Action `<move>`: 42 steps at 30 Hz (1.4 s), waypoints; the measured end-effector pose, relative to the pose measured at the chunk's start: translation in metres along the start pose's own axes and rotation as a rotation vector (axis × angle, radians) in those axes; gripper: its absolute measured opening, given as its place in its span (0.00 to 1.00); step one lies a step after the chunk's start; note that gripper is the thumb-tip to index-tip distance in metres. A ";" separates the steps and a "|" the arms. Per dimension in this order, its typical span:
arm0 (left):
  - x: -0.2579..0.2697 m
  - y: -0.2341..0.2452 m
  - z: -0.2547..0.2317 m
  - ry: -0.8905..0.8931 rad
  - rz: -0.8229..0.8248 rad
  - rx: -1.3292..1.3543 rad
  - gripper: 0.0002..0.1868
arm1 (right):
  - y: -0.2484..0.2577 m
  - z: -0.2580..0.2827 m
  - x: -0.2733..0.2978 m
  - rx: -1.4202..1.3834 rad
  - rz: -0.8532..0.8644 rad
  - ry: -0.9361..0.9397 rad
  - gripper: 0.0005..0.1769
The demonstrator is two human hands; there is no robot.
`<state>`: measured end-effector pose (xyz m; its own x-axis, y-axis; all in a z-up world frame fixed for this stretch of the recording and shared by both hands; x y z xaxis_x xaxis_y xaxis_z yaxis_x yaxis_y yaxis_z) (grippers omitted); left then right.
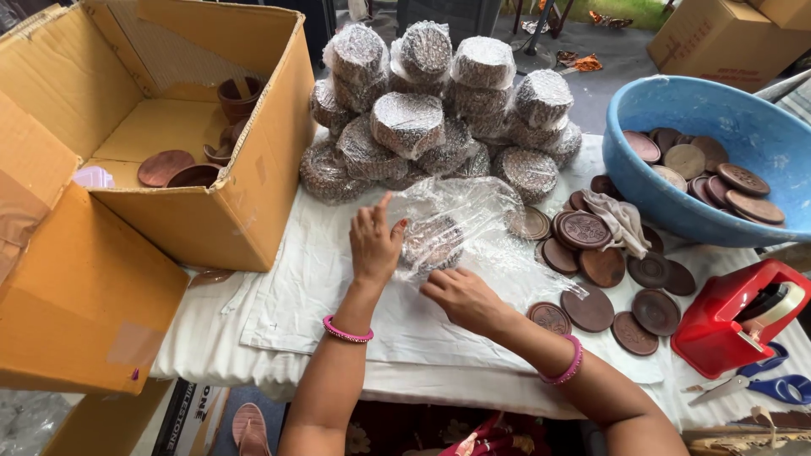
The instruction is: The person wipes wooden coasters with a cloth and wraps them individually in bubble wrap.
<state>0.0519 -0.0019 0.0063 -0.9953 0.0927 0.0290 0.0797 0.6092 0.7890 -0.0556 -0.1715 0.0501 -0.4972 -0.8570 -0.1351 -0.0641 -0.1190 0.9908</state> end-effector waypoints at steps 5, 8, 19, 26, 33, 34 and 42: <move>0.005 0.022 -0.012 -0.269 -0.500 -0.211 0.37 | 0.010 0.016 0.007 -0.147 0.134 0.077 0.12; -0.013 0.007 0.013 -0.186 -0.364 -0.105 0.28 | -0.002 0.011 0.016 -0.221 0.153 0.050 0.07; 0.003 0.068 0.043 0.150 -0.302 0.009 0.14 | 0.014 -0.016 0.033 -0.288 0.544 -0.137 0.10; 0.005 0.034 0.011 -0.332 -0.326 -0.146 0.33 | 0.020 -0.096 0.038 -0.492 -0.086 -0.508 0.24; -0.007 -0.006 0.020 -0.275 0.373 -0.011 0.58 | -0.049 -0.111 0.022 -0.579 0.291 -0.558 0.56; -0.008 -0.007 0.025 -0.273 0.374 -0.013 0.58 | -0.061 -0.120 0.028 -0.582 0.291 -0.557 0.56; -0.007 0.020 0.026 -0.260 0.013 0.001 0.51 | -0.006 -0.081 0.035 -0.298 0.112 -0.500 0.29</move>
<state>0.0617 0.0300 0.0063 -0.9466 0.2995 -0.1198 0.0923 0.6075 0.7889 -0.0020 -0.2414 0.0396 -0.8388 -0.5411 0.0607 0.2224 -0.2387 0.9453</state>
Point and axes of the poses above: each hand's wrist, its own x-axis away from the middle knuckle, its own y-axis out of the back of the hand, z = x × y, the point moved 5 cm from there along -x, towards the middle knuckle, and after that the axes turned 15 degrees about z, right-handed, at the moved point
